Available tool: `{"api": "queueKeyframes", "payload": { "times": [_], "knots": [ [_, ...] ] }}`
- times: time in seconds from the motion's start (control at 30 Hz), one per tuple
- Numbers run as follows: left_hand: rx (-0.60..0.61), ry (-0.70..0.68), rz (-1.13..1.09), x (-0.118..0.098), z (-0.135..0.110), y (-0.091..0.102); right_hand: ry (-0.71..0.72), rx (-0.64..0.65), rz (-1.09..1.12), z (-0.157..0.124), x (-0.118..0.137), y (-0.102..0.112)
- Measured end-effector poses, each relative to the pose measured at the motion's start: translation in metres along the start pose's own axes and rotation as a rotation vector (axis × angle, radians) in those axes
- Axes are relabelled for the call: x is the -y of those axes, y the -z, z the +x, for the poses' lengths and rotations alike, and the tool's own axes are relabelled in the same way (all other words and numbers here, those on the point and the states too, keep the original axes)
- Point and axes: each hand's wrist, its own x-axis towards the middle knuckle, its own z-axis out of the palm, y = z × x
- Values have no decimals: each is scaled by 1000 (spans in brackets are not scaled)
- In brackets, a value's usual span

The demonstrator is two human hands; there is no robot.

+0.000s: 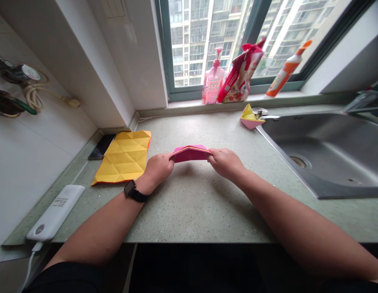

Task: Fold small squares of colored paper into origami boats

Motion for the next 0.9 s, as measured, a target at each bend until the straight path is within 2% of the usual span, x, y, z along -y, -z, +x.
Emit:
{"api": "queueKeyframes", "payload": {
  "times": [0.23, 0.67, 0.9],
  "knots": [
    [-6, 25, 23, -2, -2, 3, 11, 2, -15, 0, 2, 0],
    [-65, 72, 15, 2, -2, 4, 8, -90, 29, 0, -1, -3],
    [-45, 28, 3, 1, -3, 6, -4, -81, 36, 2, -2, -2]
  ]
}}
